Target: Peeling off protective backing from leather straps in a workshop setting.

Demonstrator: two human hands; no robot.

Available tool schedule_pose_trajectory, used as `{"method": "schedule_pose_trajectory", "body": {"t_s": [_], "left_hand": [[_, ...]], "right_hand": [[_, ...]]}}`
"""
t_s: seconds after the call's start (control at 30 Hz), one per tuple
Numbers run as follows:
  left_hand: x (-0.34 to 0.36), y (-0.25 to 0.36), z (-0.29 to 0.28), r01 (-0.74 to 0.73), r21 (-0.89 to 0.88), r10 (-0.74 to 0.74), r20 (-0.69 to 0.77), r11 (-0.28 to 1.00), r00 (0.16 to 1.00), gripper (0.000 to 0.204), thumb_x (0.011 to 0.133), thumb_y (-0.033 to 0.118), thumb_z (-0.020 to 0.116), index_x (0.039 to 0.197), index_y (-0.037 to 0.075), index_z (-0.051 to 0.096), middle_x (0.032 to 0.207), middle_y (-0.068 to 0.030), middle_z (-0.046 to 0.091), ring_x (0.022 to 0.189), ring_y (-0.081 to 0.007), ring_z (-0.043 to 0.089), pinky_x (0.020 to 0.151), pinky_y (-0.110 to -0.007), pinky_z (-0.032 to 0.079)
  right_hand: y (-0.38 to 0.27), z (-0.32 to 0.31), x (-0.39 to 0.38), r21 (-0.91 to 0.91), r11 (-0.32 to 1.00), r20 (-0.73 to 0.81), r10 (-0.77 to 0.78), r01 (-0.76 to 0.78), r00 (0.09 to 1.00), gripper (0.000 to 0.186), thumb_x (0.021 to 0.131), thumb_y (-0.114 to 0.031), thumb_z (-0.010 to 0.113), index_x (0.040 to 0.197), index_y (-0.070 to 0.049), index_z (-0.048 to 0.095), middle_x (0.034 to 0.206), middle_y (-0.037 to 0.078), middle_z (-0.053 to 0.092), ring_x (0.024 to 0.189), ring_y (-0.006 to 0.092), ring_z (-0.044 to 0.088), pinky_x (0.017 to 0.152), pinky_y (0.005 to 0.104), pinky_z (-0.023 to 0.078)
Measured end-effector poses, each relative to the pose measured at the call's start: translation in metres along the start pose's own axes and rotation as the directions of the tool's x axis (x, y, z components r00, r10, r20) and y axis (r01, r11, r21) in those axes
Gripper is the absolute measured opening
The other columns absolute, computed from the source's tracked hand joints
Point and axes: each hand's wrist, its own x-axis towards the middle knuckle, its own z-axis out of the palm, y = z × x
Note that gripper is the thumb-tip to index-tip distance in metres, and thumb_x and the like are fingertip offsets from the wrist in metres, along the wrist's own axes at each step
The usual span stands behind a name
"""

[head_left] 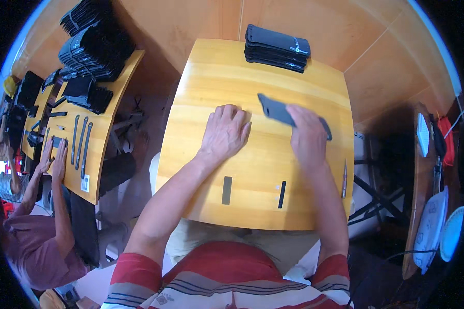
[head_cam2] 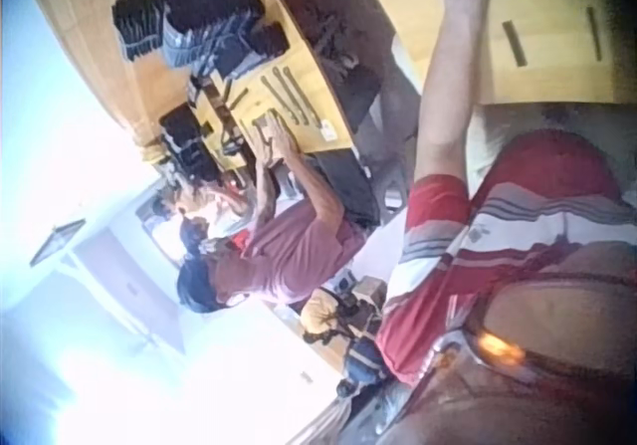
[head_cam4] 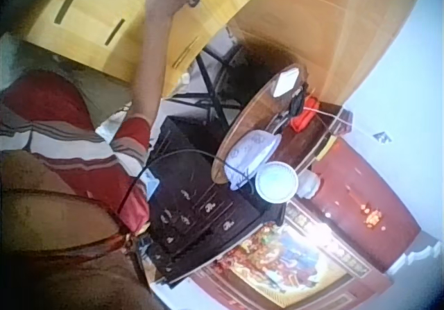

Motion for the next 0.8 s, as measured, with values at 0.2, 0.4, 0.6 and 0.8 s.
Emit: {"method": "schedule_pose_trajectory", "body": {"t_s": [0.2, 0.4, 0.6, 0.8], "left_hand": [[0.001, -0.001, 0.0, 0.002, 0.027, -0.003, 0.054, 1.0, 0.999, 0.03, 0.092, 0.028, 0.062, 0.112, 0.005, 0.061, 0.113, -0.0165, 0.056, 0.106, -0.0344, 0.053, 0.09, -0.046, 0.047], [0.003, 0.001, -0.002, 0.012, -0.009, -0.012, 0.03, 1.0, 0.999, 0.026, 0.088, 0.023, 0.065, 0.108, 0.006, 0.06, 0.109, -0.0143, 0.054, 0.104, -0.0328, 0.052, 0.089, -0.044, 0.045], [0.005, 0.001, -0.002, -0.002, -0.013, 0.003, 0.035, 1.0, 0.999, 0.03, 0.089, 0.025, 0.065, 0.112, 0.006, 0.06, 0.111, -0.0152, 0.056, 0.105, -0.0336, 0.052, 0.089, -0.045, 0.047], [0.007, -0.001, -0.002, 0.01, 0.002, -0.01, 0.055, 1.0, 0.998, 0.031, 0.089, 0.025, 0.065, 0.112, 0.004, 0.06, 0.111, -0.0163, 0.056, 0.105, -0.0339, 0.052, 0.089, -0.045, 0.047]], "right_hand": [[0.012, 0.0, 0.061, 0.006, 0.995, 0.132, 0.096, -0.098, 0.987, 0.029, 0.087, -0.007, 0.062, 0.116, -0.008, 0.063, 0.115, 0.013, 0.067, 0.102, 0.0345, 0.064, 0.082, 0.0456, 0.052], [0.037, 0.023, 0.07, 0.022, 0.977, 0.495, 0.173, -0.211, 0.851, 0.036, 0.093, -0.032, 0.065, 0.118, -0.008, 0.061, 0.123, 0.016, 0.065, 0.103, 0.037, 0.065, 0.081, 0.0463, 0.052], [0.05, 0.041, 0.057, -0.076, 0.997, 0.432, 0.025, 0.009, 0.901, 0.049, 0.088, -0.04, 0.069, 0.125, -0.009, 0.062, 0.133, 0.012, 0.06, 0.12, 0.0331, 0.057, 0.097, 0.044, 0.048], [0.042, 0.034, 0.048, 0.004, 1.0, 0.543, -0.019, 0.019, 0.839, 0.062, 0.078, -0.034, 0.077, 0.133, -0.011, 0.059, 0.142, 0.014, 0.053, 0.129, 0.0335, 0.049, 0.105, 0.047, 0.044]]}}
